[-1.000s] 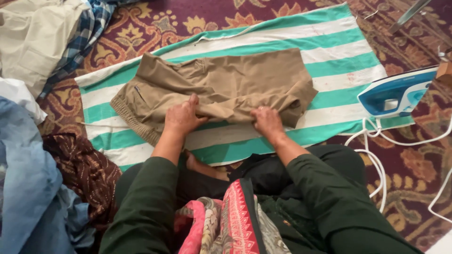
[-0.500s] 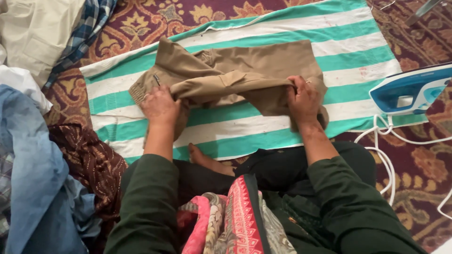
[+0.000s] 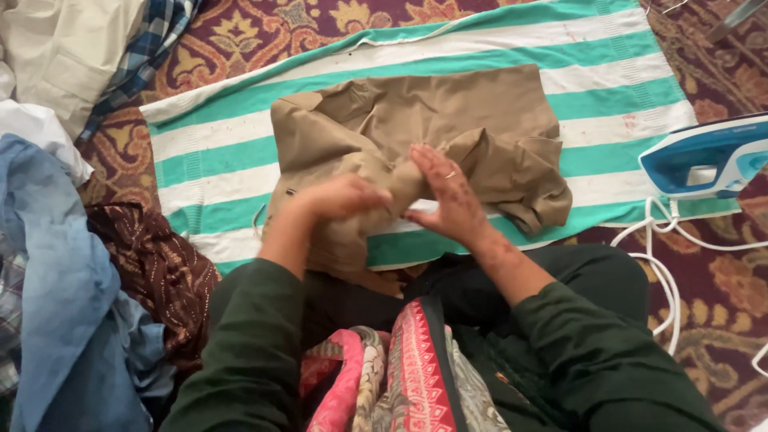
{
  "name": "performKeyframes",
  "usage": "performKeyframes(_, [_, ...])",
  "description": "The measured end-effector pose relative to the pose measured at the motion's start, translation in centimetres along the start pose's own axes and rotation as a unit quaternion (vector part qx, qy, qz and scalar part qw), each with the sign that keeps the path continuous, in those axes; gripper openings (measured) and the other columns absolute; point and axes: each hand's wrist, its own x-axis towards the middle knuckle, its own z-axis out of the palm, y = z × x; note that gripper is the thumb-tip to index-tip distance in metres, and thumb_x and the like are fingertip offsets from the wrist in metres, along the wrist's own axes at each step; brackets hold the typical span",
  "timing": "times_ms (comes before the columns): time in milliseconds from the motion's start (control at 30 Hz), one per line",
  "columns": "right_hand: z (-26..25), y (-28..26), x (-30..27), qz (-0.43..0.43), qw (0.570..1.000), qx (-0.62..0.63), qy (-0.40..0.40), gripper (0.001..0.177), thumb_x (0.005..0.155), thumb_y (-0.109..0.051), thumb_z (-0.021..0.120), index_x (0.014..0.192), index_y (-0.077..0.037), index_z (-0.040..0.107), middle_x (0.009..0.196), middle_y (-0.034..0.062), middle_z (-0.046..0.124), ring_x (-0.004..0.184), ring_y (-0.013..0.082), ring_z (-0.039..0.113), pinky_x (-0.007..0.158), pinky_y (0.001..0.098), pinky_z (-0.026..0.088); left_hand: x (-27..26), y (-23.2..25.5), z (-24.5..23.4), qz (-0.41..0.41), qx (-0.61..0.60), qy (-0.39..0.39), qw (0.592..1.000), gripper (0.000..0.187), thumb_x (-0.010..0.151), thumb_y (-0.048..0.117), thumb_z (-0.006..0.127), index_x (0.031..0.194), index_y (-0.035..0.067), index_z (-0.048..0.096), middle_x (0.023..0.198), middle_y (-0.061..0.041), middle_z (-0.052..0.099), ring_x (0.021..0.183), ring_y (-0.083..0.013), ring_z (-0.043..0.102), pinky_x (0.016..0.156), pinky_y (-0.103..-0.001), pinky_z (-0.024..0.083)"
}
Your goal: The person irons and folds a pair of cargo pants.
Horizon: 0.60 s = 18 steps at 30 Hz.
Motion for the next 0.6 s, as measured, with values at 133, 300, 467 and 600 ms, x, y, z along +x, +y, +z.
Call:
performKeyframes(133, [0.8, 3.3, -1.1, -0.008, 0.997, -0.067, -0.045, 0.058, 0.074, -0.031, 0.087, 0.123, -0.007, 0.066, 0.12, 0.0158, 0.07, 0.118, 0.0344, 0.064, 0.114, 0.0498, 0.039, -5.5, 8.1, 2.7, -0.037, 0.244, -0.014, 0.969, 0.062, 0.083, 0.061, 0.072, 0.093, 0.001, 0.072, 0.077, -0.013, 0.072, 0.078, -0.0276, 0.071, 0.073, -0.042, 0.054])
performKeyframes(300, [-0.2, 7.4, 0.5, 0.175, 0.983, -0.033, 0.052, 0.047, 0.072, -0.024, 0.085, 0.113, -0.007, 0.071, 0.103, 0.0189, 0.074, 0.097, 0.0396, 0.07, 0.083, 0.0458, 0.056, -10.1, 6.0, 4.0, 0.198, 0.367, 0.447, 0.791, 0.091, 0.081, 0.067, 0.076, 0.144, 0.005, 0.054, 0.129, -0.018, 0.068, 0.116, -0.0375, 0.065, 0.095, -0.049, 0.054])
performKeyframes(467, [1.0, 11.2, 3.0, 0.264, 0.951, -0.002, 0.158, 0.029, 0.083, -0.017, 0.069, 0.109, -0.005, 0.073, 0.099, 0.0195, 0.075, 0.096, 0.0402, 0.072, 0.083, 0.0453, 0.056, -8.9, 1.4, 8.3, -0.116, 0.329, 0.296, 0.889, 0.132, 0.067, 0.079, 0.075, 0.155, -0.008, 0.029, 0.147, -0.03, 0.049, 0.134, -0.0421, 0.052, 0.108, -0.048, 0.047])
performKeyframes(600, [1.9, 13.5, 3.3, 0.291, 0.935, 0.047, 0.198, 0.024, 0.088, -0.02, 0.066, 0.102, -0.003, 0.074, 0.095, 0.0207, 0.076, 0.093, 0.0373, 0.074, 0.081, 0.0428, 0.056, -5.4, 0.8, 12.1, -0.186, 0.388, 0.155, 0.889, 0.14, 0.061, 0.081, 0.077, 0.154, -0.008, 0.024, 0.16, -0.024, 0.034, 0.147, -0.0366, 0.036, 0.114, -0.061, 0.035])
